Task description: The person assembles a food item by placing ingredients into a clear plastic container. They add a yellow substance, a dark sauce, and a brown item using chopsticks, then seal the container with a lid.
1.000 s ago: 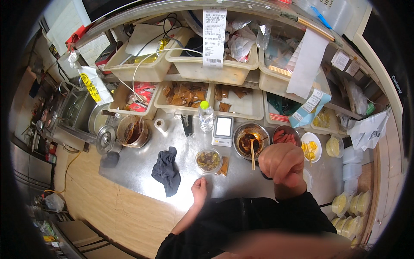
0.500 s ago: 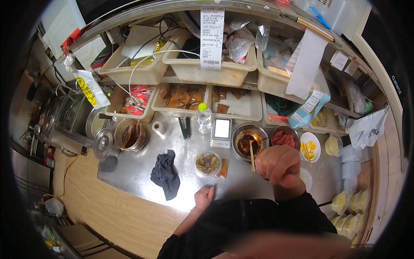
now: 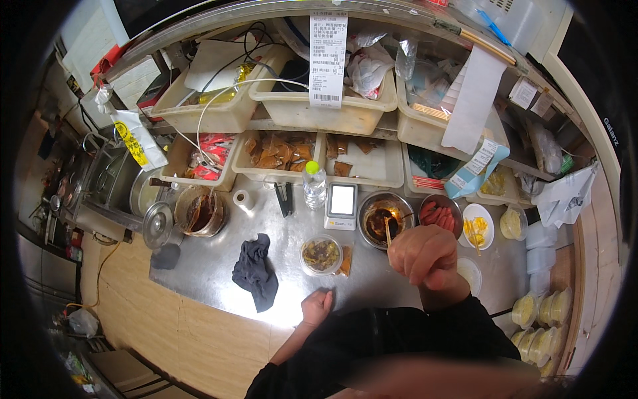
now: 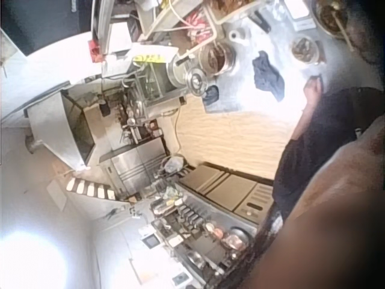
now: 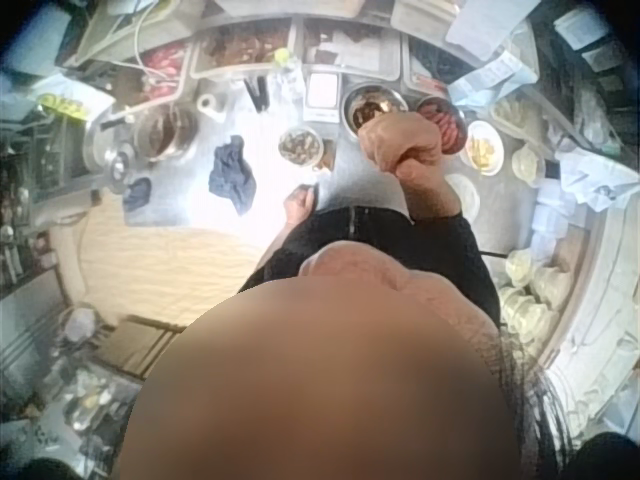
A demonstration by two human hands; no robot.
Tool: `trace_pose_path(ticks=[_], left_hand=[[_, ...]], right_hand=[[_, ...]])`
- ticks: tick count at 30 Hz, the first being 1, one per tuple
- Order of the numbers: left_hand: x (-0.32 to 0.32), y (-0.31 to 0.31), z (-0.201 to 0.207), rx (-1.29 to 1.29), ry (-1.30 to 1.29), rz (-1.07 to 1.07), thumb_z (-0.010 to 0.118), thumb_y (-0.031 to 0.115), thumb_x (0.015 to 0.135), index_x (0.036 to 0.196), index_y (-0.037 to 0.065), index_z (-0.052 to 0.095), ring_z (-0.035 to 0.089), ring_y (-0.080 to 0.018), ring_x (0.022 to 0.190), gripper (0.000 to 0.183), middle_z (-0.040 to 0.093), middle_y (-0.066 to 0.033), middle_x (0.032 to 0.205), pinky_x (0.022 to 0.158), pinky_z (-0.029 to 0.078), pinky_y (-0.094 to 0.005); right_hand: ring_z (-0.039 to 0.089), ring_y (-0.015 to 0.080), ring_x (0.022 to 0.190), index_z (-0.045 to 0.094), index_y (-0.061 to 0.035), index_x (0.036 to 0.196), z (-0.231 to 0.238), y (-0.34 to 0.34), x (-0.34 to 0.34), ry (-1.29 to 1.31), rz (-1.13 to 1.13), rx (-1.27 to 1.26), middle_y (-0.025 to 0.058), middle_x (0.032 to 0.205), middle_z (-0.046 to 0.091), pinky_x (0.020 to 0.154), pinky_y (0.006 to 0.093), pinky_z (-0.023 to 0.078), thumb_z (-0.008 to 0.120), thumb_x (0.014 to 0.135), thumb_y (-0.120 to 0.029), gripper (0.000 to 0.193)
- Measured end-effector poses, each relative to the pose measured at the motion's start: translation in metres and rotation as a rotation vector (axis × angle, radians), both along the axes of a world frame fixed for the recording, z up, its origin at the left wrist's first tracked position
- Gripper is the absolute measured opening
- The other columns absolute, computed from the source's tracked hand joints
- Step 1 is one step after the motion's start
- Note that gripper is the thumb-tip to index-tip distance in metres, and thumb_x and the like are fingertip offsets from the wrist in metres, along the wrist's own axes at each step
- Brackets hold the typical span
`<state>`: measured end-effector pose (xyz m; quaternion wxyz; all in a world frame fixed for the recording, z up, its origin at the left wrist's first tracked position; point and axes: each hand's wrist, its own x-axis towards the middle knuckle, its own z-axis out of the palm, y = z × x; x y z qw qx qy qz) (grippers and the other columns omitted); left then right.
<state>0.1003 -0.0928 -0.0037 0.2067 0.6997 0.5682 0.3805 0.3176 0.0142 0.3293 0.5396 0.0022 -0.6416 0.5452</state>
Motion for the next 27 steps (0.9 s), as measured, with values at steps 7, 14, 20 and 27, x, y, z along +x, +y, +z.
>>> trace_pose_path(ticks=[7,14,20,27], left_hand=[[0.0,0.0,0.001,0.003,0.008,-0.002,0.066,0.021,0.087,0.058,0.007,0.052,0.056,-0.0316,0.053,0.035,0.054,-0.0112,0.061,0.048,0.045,-0.0415],[0.0,0.001,0.006,0.009,-0.002,-0.014,0.066,0.021,0.087,0.059,0.007,0.053,0.055,-0.0319,0.053,0.034,0.055,-0.011,0.063,0.048,0.045,-0.0414],[0.0,0.002,0.006,0.014,-0.009,-0.016,0.066,0.02,0.087,0.06,0.007,0.053,0.055,-0.0318,0.053,0.032,0.055,-0.0106,0.063,0.048,0.045,-0.0412],[-0.001,0.002,0.002,0.02,-0.021,-0.012,0.066,0.02,0.087,0.058,0.007,0.052,0.055,-0.0311,0.052,0.034,0.054,-0.0105,0.063,0.048,0.044,-0.041]], right_hand=[[0.047,0.0185,0.046,0.063,0.0008,0.075,0.0,0.002,-0.004,-0.001,0.017,-0.006,0.006,0.057,0.052,0.047,0.0316,0.035,0.069,0.087,-0.026,0.03],[0.048,0.0191,0.047,0.063,0.0001,0.076,-0.001,0.003,-0.005,-0.013,0.039,0.0,0.0062,0.058,0.052,0.048,0.032,0.035,0.069,0.087,-0.025,0.028],[0.048,0.0196,0.048,0.063,-0.0008,0.076,-0.001,0.003,-0.009,-0.028,0.039,-0.003,0.0064,0.058,0.052,0.049,0.0322,0.036,0.068,0.087,-0.026,0.028],[0.049,0.0172,0.044,0.063,0.0003,0.077,0.0,0.007,-0.016,-0.027,0.025,0.049,0.006,0.058,0.057,0.046,0.0295,0.039,0.066,0.087,-0.021,0.025]])
